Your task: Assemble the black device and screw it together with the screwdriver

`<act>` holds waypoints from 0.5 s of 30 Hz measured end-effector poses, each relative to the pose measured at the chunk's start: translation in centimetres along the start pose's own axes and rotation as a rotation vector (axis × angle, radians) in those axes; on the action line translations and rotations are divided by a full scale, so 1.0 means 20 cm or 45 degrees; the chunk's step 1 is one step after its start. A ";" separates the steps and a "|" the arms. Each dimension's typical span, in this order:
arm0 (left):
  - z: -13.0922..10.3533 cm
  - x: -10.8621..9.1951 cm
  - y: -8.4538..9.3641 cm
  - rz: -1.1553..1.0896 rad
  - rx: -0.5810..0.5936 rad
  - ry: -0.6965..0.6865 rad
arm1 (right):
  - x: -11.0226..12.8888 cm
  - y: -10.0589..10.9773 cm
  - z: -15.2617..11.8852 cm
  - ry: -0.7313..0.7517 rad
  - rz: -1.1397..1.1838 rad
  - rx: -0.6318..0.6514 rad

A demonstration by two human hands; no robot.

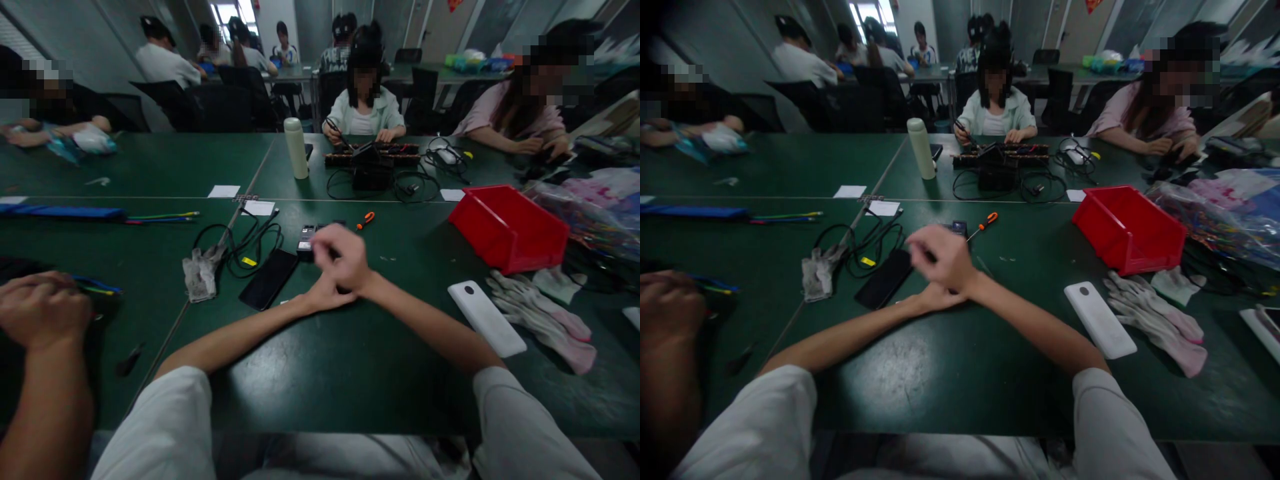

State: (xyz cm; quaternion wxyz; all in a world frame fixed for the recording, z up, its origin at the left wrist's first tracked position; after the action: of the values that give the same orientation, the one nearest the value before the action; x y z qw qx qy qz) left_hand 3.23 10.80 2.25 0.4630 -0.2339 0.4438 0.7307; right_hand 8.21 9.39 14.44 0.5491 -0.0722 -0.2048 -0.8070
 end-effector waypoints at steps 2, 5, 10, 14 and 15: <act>0.01 -0.02 -0.01 -0.162 0.094 -0.045 | -0.35 0.23 0.09 -0.260 -0.217 -0.229; 0.02 -0.03 -0.02 -0.398 0.202 -0.054 | -0.74 0.37 0.08 -0.418 -0.385 -0.097; 0.01 -0.01 -0.04 -0.510 0.260 -0.015 | -0.95 0.18 -0.18 -0.250 -0.497 0.694; 0.01 -0.01 -0.04 -0.527 0.278 0.001 | -0.99 0.04 -0.27 -0.150 -0.595 0.941; 0.02 -0.01 -0.04 -0.532 0.285 0.002 | -1.00 0.02 -0.27 -0.135 -0.643 0.965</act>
State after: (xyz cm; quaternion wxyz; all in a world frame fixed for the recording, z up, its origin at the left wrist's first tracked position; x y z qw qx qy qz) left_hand 4.07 11.16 2.12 0.6270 -0.2684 0.4644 0.5649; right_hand 16.95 24.25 2.75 0.3116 0.1448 -0.5246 -0.7789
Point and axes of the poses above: each hand's wrist, its own z-axis towards the middle knuckle, its own y-axis out of the back of the hand, x = y × z, the point moved 7 cm from there along z, towards the middle knuckle, and after that the axes turned 15 degrees about -x, right-handed, at the moved point
